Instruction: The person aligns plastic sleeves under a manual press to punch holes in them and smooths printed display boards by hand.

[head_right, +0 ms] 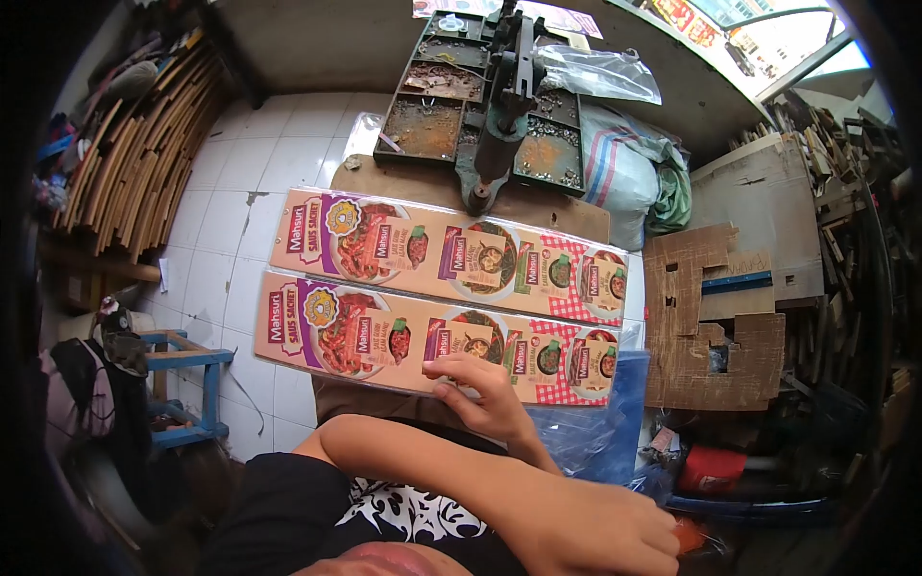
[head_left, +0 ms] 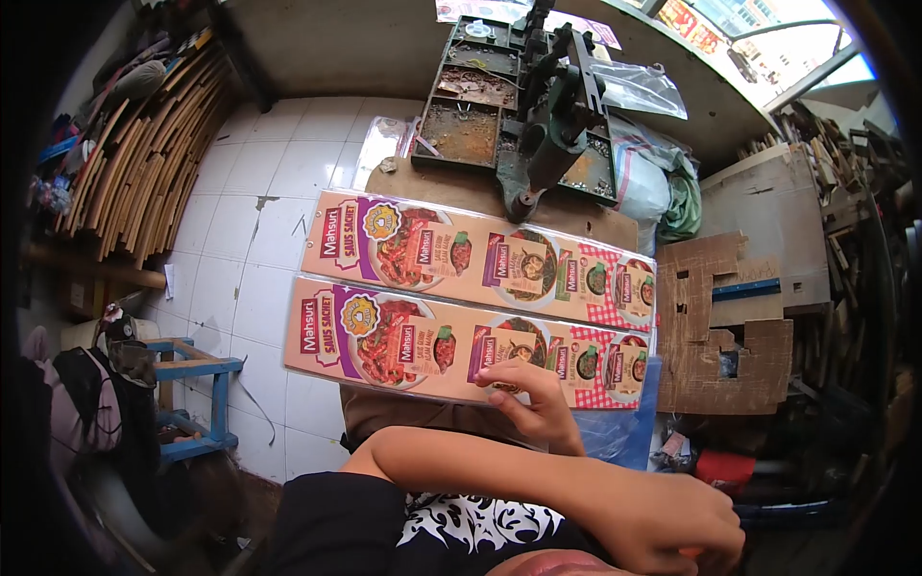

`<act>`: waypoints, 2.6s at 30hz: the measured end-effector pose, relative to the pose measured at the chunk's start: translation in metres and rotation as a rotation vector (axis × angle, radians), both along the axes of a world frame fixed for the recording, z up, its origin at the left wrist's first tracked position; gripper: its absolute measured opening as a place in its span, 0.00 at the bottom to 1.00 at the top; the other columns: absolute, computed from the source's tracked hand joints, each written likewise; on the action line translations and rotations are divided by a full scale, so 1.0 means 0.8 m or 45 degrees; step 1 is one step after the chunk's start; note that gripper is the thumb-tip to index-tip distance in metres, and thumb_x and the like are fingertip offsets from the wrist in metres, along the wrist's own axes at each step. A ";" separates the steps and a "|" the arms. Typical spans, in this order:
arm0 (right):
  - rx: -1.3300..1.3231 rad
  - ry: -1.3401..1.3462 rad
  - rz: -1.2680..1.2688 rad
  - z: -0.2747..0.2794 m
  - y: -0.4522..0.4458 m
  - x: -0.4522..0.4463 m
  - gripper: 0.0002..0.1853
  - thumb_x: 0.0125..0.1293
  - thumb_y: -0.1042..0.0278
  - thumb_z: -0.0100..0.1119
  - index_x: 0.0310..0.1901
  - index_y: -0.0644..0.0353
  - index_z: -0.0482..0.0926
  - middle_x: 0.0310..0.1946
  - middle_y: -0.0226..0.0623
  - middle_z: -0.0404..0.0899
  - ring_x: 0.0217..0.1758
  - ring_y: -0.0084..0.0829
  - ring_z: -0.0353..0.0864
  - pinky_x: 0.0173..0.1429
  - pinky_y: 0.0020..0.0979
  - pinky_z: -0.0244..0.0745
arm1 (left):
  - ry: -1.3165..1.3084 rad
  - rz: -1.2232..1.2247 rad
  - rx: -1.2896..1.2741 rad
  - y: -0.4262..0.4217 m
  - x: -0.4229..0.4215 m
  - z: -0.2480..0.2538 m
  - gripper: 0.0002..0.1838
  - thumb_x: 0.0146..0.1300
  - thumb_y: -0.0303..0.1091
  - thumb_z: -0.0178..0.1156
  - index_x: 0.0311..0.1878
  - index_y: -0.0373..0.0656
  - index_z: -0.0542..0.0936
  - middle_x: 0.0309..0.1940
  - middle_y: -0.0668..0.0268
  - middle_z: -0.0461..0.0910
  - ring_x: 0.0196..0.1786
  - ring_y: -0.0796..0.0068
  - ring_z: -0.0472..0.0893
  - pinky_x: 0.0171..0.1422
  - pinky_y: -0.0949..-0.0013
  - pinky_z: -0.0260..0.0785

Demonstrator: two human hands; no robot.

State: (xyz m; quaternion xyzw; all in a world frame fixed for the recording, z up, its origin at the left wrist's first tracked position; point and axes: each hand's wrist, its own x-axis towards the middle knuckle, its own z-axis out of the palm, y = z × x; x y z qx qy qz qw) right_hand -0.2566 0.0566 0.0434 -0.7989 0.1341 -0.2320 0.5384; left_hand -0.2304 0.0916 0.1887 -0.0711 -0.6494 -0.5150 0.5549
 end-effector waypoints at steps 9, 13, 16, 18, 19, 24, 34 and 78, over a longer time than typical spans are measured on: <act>-0.390 0.313 -1.433 0.008 -0.055 -0.121 0.12 0.65 0.74 0.63 0.49 0.65 0.82 0.41 0.41 0.83 0.45 0.35 0.81 0.50 0.34 0.75 | -0.628 1.800 0.643 0.042 0.217 -0.128 0.11 0.58 0.18 0.64 0.45 0.35 0.80 0.37 0.59 0.83 0.37 0.66 0.84 0.45 0.70 0.75; -0.761 0.703 -1.550 -0.027 -0.075 -0.179 0.16 0.64 0.70 0.64 0.52 0.65 0.81 0.48 0.44 0.80 0.48 0.36 0.80 0.51 0.34 0.75 | -1.178 2.614 0.702 0.093 0.308 -0.158 0.14 0.64 0.21 0.58 0.53 0.34 0.79 0.49 0.54 0.79 0.54 0.60 0.79 0.61 0.62 0.70; -0.379 0.798 -1.672 -0.039 -0.074 -0.195 0.18 0.63 0.69 0.66 0.53 0.65 0.81 0.46 0.43 0.81 0.46 0.35 0.81 0.50 0.33 0.75 | -1.424 2.782 0.913 0.131 0.355 -0.187 0.15 0.66 0.24 0.57 0.55 0.34 0.79 0.49 0.54 0.80 0.55 0.60 0.80 0.62 0.61 0.70; -0.293 0.766 -1.712 -0.043 -0.072 -0.196 0.17 0.63 0.67 0.67 0.51 0.66 0.83 0.39 0.41 0.83 0.37 0.30 0.82 0.43 0.32 0.77 | -1.472 2.815 1.065 0.152 0.364 -0.196 0.15 0.67 0.26 0.57 0.55 0.34 0.80 0.48 0.54 0.81 0.52 0.60 0.81 0.59 0.62 0.72; -0.285 0.786 -1.706 -0.041 -0.071 -0.193 0.16 0.63 0.66 0.67 0.49 0.66 0.84 0.38 0.40 0.83 0.36 0.30 0.82 0.43 0.32 0.77 | -1.359 2.688 1.249 0.154 0.363 -0.196 0.14 0.66 0.27 0.58 0.53 0.33 0.81 0.45 0.54 0.82 0.49 0.62 0.82 0.55 0.63 0.74; -0.290 0.850 -1.654 -0.035 -0.073 -0.191 0.14 0.63 0.64 0.67 0.47 0.64 0.86 0.37 0.40 0.85 0.34 0.31 0.82 0.43 0.32 0.77 | -1.330 2.521 1.342 0.155 0.360 -0.188 0.12 0.66 0.30 0.61 0.46 0.33 0.85 0.41 0.57 0.85 0.42 0.68 0.84 0.45 0.68 0.76; -0.065 0.736 -1.691 -0.058 -0.086 -0.213 0.15 0.66 0.65 0.65 0.48 0.66 0.85 0.39 0.42 0.85 0.40 0.29 0.84 0.47 0.31 0.78 | -1.278 2.532 1.443 0.159 0.365 -0.196 0.11 0.65 0.27 0.61 0.46 0.32 0.85 0.37 0.58 0.84 0.37 0.71 0.83 0.44 0.70 0.75; -0.570 0.443 -0.922 -0.007 -0.334 0.016 0.11 0.62 0.65 0.65 0.42 0.61 0.86 0.34 0.43 0.87 0.36 0.35 0.87 0.44 0.34 0.79 | -0.411 2.021 1.627 0.103 0.347 -0.220 0.20 0.69 0.25 0.58 0.61 0.24 0.72 0.50 0.46 0.83 0.49 0.71 0.84 0.53 0.72 0.77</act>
